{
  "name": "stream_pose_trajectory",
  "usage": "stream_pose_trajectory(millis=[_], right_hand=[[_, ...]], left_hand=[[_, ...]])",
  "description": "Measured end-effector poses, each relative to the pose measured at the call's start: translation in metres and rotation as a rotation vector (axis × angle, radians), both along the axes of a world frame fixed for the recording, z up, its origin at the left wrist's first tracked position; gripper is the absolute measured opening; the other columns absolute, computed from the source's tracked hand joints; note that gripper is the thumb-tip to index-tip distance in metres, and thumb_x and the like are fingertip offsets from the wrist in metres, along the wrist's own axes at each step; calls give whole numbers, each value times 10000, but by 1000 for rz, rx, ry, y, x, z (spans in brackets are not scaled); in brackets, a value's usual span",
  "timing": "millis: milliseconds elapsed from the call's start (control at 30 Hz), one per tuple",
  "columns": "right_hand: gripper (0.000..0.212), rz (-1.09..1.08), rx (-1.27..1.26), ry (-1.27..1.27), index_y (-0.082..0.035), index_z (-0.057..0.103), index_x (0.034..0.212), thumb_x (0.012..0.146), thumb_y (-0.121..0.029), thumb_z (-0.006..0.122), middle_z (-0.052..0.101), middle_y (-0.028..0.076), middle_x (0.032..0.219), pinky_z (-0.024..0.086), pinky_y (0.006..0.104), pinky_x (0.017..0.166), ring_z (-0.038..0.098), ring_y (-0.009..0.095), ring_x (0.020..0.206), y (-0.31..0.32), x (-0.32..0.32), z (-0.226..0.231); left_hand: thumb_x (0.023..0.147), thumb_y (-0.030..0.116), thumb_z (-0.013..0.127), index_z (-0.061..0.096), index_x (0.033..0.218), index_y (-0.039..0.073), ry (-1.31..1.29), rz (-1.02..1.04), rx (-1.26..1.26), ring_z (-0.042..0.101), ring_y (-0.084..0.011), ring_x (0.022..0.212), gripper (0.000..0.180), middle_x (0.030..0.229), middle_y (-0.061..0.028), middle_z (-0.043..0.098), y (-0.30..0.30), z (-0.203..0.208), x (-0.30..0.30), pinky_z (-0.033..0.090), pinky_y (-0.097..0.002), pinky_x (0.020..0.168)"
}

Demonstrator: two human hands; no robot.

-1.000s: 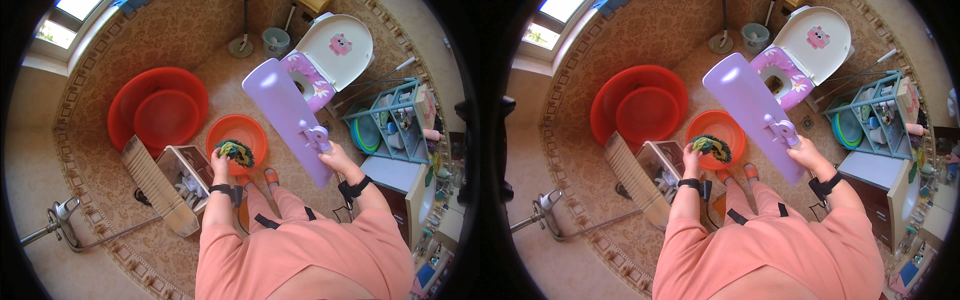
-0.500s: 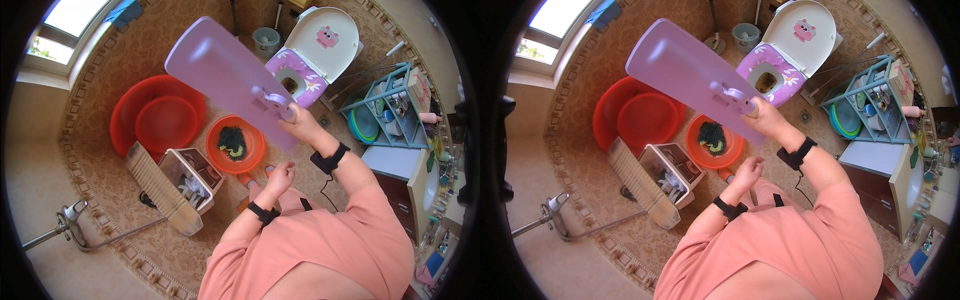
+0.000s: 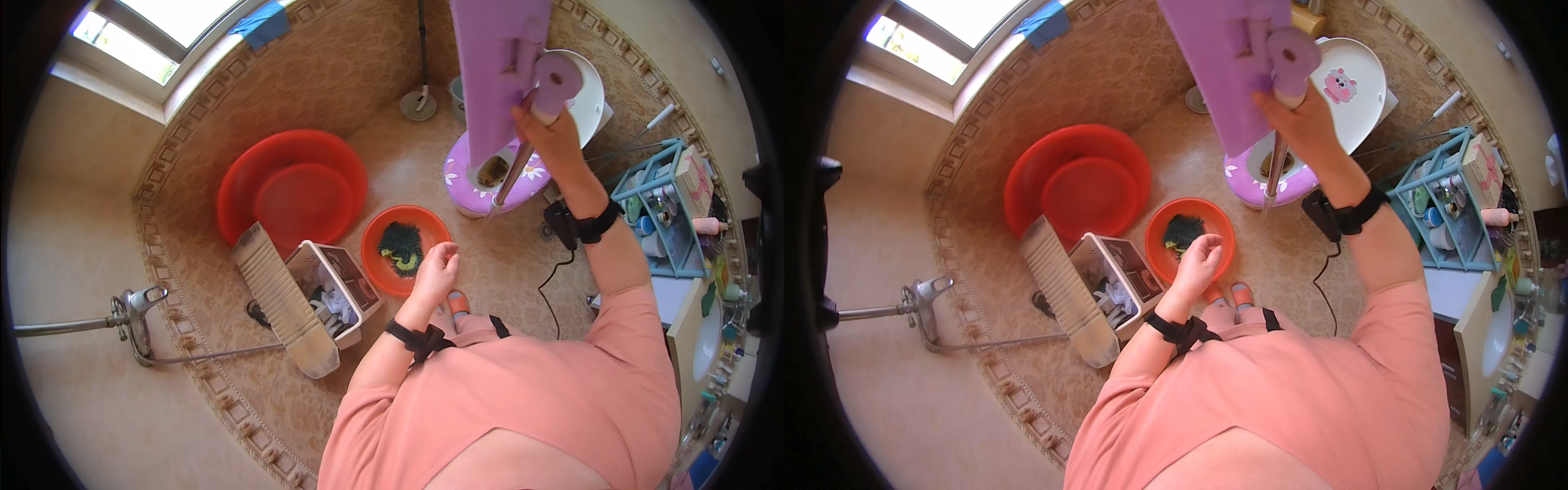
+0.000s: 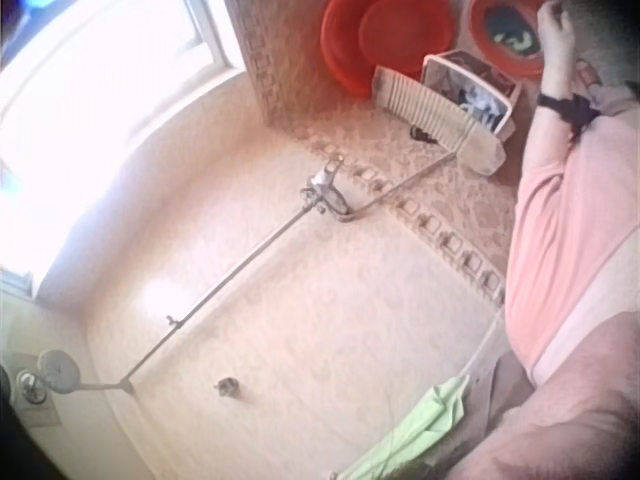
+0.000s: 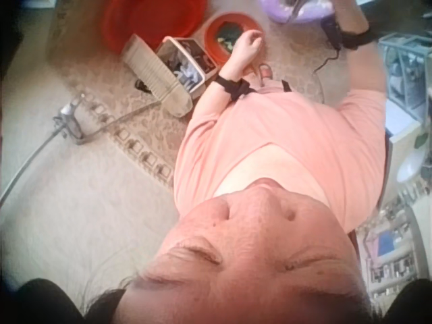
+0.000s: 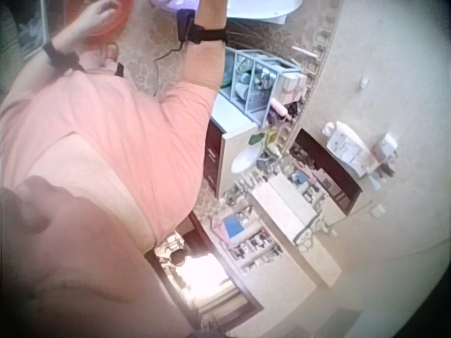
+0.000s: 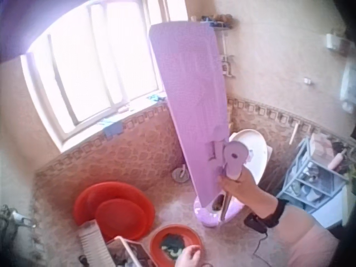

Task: The person prepares a basin with water and detergent, then washes a small cloth by hand. They gather a mop and cloth, place them in a basin, add detergent, fill with water, and agitate the cloth in the soapy water.

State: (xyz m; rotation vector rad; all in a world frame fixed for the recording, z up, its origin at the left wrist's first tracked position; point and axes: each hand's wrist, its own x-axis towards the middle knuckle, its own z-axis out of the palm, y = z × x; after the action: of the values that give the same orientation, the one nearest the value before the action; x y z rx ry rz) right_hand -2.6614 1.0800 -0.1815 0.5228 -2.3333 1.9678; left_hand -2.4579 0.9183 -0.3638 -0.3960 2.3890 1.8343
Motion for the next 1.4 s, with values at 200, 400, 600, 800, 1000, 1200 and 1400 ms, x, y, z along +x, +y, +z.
stream_pose_trajectory(millis=[200,400,600,800,1000,1200,1400], right_hand=[[166,102,-155,71,-64,522,893,829,-158,643,536,-7,675,377,223,528,489,74,594,-21,-3,20],[59,195,-144,28,-45,505,892,861,-57,553,530,22,684,377,245,548,490,110,600,-45,-14,20],[54,577,-243,34,-66,495,899,873,-45,537,488,5,689,346,219,544,457,89,604,-91,-21,31],[131,1037,-235,-90,-74,480,852,853,-81,611,471,-22,735,364,207,541,453,64,609,-140,35,31],[185,1481,-254,-211,-68,494,871,815,-91,668,486,-33,797,388,195,596,461,58,684,-142,123,31],[307,1683,-364,-319,-54,490,954,782,-177,713,504,-4,840,422,221,610,493,82,704,-114,212,66],[408,1834,-532,-269,-68,486,998,861,-448,549,425,10,830,323,252,549,384,93,606,-91,296,96]], left_hand=[[859,112,554,561,1059,1,-25,134,103,589,-151,866,229,965,-90,615,-63,-24,20,472,-274,762],[847,104,562,570,1029,-13,-159,353,11,599,-144,849,217,920,-90,629,-104,-33,47,481,-278,764],[856,104,554,565,1062,14,10,428,-15,592,-148,892,225,960,-93,618,-55,20,29,467,-265,789],[799,104,615,439,1178,14,393,629,-160,552,-279,951,427,1090,-182,515,15,109,-13,450,-351,798],[772,113,616,371,1190,-9,349,1008,-466,495,-406,1011,500,1083,-231,503,55,82,35,406,-439,867],[765,140,632,440,1129,19,166,1175,-363,512,-362,988,429,1008,-188,550,98,37,109,419,-422,835],[730,154,665,462,1127,14,37,1425,-546,482,-356,1032,468,1070,-181,535,175,9,235,384,-424,903]])
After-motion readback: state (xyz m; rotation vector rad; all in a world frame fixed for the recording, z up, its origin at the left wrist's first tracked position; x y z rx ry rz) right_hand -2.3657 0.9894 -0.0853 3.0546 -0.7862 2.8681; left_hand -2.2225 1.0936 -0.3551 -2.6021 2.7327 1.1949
